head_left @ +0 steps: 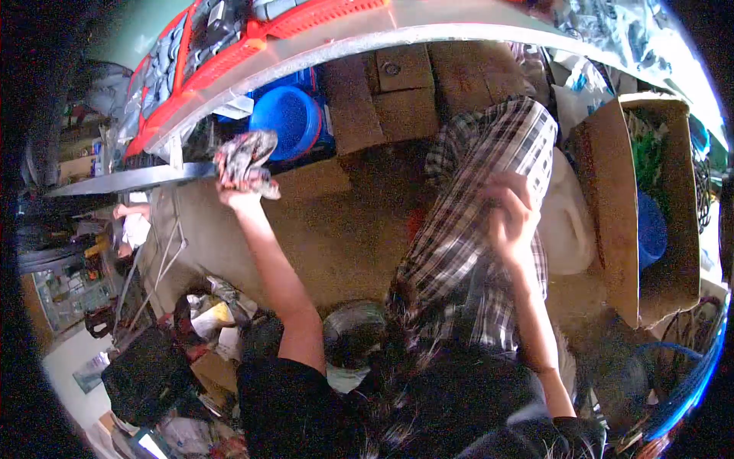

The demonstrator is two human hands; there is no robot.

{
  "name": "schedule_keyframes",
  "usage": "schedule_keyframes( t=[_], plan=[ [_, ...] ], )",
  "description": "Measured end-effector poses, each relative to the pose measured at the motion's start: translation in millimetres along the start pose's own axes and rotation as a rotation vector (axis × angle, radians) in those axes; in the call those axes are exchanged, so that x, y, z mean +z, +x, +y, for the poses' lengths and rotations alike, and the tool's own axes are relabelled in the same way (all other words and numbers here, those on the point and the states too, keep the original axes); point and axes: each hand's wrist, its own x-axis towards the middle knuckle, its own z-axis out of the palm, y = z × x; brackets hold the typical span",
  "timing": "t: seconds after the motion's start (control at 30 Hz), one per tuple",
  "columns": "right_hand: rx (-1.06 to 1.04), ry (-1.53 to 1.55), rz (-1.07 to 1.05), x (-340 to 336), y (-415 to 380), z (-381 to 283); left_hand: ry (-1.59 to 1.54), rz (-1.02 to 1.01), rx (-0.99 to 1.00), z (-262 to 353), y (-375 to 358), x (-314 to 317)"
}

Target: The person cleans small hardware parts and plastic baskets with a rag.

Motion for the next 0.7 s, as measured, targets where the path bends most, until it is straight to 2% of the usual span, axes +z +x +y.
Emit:
schedule_keyframes(
  t=[0.03,0.07,0.1,0.17,0.23,0.27,0.33,0.4,0.47,0.5,0.53,0.6,0.63,0.7],
  plan=[
    [-0.004,0.001,-0.014,-2,0,0,-0.032,-0.115,-0.094,0,-25,10],
    [-0.008,0.004,-0.027,-2,0,0,0.376,-0.293,-0.107,-1,-43,11],
    [-0.009,0.013,-0.043,-1,0,1,0.574,0.342,0.152,-3,-60,4],
    [-0.012,0.028,-0.056,-1,2,0,0.856,0.955,0.359,-9,-90,-1],
    [0.038,0.086,-0.042,-2,13,-25,1.091,0.882,0.237,-29,-116,1],
    [0.068,0.114,-0.039,3,18,-42,0.957,0.686,0.164,-52,-121,9],
    [0.032,0.226,-0.137,27,20,-66,0.713,0.490,-0.260,-94,-130,26],
    [0.046,0.346,-0.300,51,14,-76,1.066,0.174,-0.281,-152,-130,50],
    [0.107,0.464,-0.504,69,7,-66,1.306,-0.023,-0.230,-197,-113,149],
    [0.034,0.428,-0.390,68,9,-60,1.025,0.118,-0.187,-198,-98,136],
    [0.135,0.371,-0.349,65,9,-56,0.739,0.252,-0.145,-196,-80,112],
    [0.082,0.335,-0.174,60,16,-49,0.634,0.757,0.095,-162,-24,48],
    [0.167,0.409,-0.152,59,15,-49,0.647,0.734,0.046,-139,-7,39],
    [0.125,0.415,-0.180,61,17,-48,0.675,0.692,-0.081,-100,27,22]
  ],
)
